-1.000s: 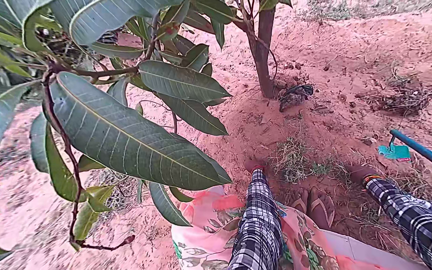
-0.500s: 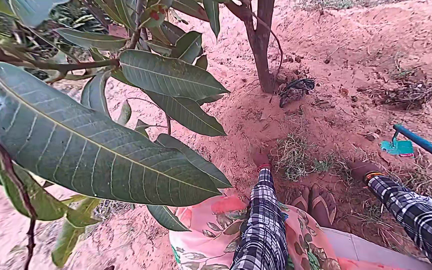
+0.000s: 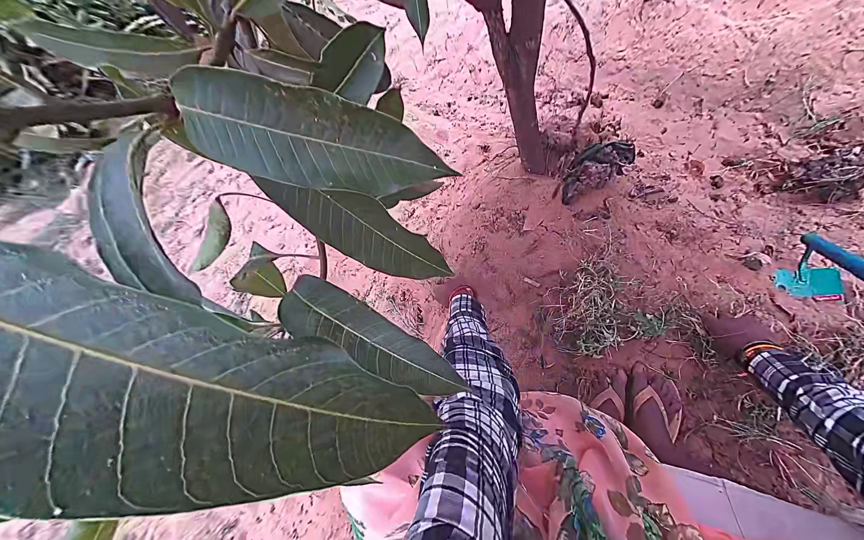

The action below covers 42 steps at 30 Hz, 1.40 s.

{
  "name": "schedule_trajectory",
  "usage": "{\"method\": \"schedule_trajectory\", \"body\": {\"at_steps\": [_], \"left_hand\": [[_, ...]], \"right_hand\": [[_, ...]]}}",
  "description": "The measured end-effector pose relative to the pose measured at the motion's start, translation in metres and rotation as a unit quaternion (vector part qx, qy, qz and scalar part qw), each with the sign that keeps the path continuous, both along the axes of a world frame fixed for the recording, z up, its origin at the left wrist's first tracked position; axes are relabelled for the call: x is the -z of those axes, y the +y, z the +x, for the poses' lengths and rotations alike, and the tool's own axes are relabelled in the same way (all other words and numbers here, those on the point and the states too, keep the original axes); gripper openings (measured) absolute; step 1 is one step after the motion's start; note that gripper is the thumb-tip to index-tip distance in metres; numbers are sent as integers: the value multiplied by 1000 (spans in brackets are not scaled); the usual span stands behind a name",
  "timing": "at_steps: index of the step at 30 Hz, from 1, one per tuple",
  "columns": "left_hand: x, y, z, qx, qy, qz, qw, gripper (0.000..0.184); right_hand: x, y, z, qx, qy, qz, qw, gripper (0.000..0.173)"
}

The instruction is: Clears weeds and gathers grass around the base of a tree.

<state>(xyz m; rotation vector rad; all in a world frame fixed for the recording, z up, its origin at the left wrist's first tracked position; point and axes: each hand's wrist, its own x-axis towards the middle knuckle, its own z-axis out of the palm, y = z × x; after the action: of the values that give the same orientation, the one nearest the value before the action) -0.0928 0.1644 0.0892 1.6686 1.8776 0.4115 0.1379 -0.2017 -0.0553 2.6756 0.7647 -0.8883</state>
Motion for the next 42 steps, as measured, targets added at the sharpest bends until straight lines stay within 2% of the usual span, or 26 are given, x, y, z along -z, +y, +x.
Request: {"method": "schedule_trajectory", "body": {"at_steps": [1,2,8,13,14,15,16,17,18,20,22,25,29,32,35,37,39,42], "left_hand": [[-30,-2,2,-7,-12,-115,993,45],[-39,-5,5,-34,-40,-136,989,47],[-32,-8,10,42,-91,-95,990,45],[-31,1,12,57,-40,-117,991,40],[-16,18,5,87,-16,-144,986,41],[14,43,-3,116,6,-142,983,42],[77,64,-7,78,-10,0,997,34],[121,89,-10,62,-28,52,996,32],[141,107,-11,51,-43,34,997,31],[151,123,-10,26,-61,-17,998,30],[157,122,-5,13,-50,-22,998,30],[143,101,-1,12,-46,-36,998,34],[144,96,2,36,-59,-34,997,33],[128,76,38,173,-67,-46,982,29],[99,40,107,350,-130,-45,926,30],[84,13,136,415,-156,-21,896,34],[79,-3,140,425,-162,-9,891,37],[87,-4,119,368,-163,6,915,39]], "right_hand": [[6,-3,3,0,-3,10,1000,64],[11,-5,4,-2,-6,17,1000,64],[7,0,2,1,-5,-7,1000,62],[10,-2,3,2,-7,-1,1000,64],[10,-2,3,2,-9,-3,1000,63],[11,-1,3,1,-13,-4,1000,64],[12,-1,3,-2,-15,-5,1000,64],[12,-1,3,0,-17,-2,1000,65],[12,-2,3,2,-16,-1,1000,65],[13,-2,3,3,-16,0,1000,64],[14,-2,4,3,-13,3,1000,64],[16,-1,3,3,-13,-1,1000,67],[18,-3,3,3,-21,-3,1000,65],[15,-1,2,3,-16,-4,1000,66],[15,0,-1,5,-16,0,1000,65],[15,-2,0,5,-6,-3,1000,66],[16,-3,1,2,10,-10,1000,67],[16,-2,8,-10,31,-12,999,62]]}}
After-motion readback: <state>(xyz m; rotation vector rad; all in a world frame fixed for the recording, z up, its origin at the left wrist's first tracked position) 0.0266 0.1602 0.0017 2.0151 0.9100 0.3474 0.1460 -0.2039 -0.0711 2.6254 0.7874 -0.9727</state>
